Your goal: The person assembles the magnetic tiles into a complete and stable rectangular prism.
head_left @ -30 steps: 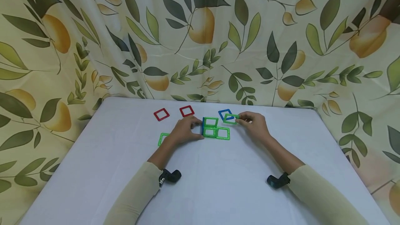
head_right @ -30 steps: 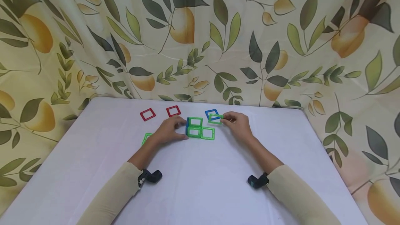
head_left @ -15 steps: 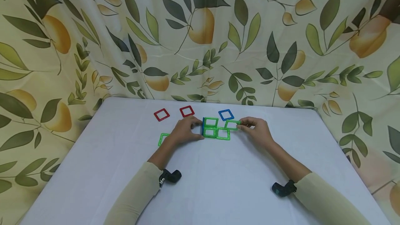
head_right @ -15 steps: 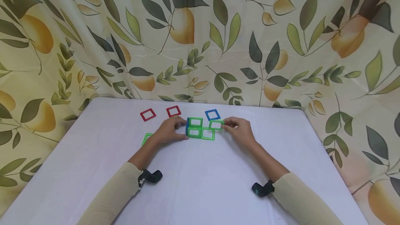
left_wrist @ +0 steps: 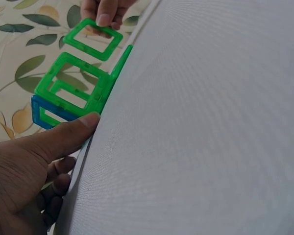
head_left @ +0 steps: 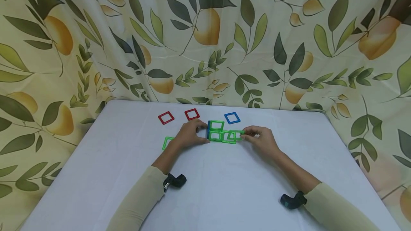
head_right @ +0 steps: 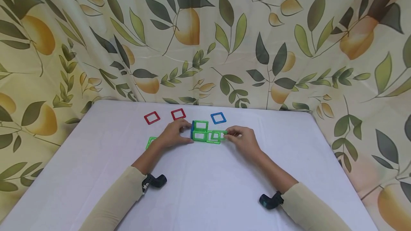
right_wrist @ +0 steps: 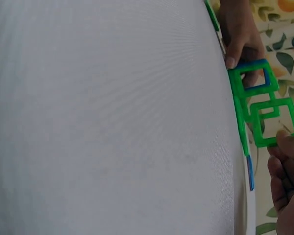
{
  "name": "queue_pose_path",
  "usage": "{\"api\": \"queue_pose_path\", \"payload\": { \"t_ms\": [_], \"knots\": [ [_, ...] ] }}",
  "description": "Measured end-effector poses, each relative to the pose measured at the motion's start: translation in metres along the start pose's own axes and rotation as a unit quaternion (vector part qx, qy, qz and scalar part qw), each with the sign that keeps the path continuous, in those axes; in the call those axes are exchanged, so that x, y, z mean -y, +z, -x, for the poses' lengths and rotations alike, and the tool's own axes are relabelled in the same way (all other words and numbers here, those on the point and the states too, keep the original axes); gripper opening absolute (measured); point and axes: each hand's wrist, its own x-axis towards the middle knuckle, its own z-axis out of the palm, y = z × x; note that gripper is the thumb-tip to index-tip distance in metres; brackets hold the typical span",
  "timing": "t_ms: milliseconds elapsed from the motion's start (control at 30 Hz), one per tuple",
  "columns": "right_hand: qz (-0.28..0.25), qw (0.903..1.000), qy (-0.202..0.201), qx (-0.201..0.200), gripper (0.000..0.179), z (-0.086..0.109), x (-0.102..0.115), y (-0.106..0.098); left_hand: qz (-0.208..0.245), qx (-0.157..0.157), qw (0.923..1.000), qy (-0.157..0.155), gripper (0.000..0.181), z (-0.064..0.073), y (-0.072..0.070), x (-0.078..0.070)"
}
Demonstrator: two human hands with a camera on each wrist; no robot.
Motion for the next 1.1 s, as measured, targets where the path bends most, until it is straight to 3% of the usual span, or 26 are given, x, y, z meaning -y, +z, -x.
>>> {"api": "queue_pose_path", "payload": {
  "t_ms": [700, 1100],
  "knots": [
    [-0.023, 0.999, 0.033, 0.021, 0.016, 0.006, 0.006, 0.01, -0.001, 0.0, 1.0, 0.003, 0.06, -0.002, 0.003, 0.005],
    [-0.023, 0.9992, 0.027, 0.02, 0.016, 0.005, 0.005, 0.014, 0.002, -0.001, 0.9999, 0.01, 0.06, -0.002, 0.002, 0.005]
  ]
}}
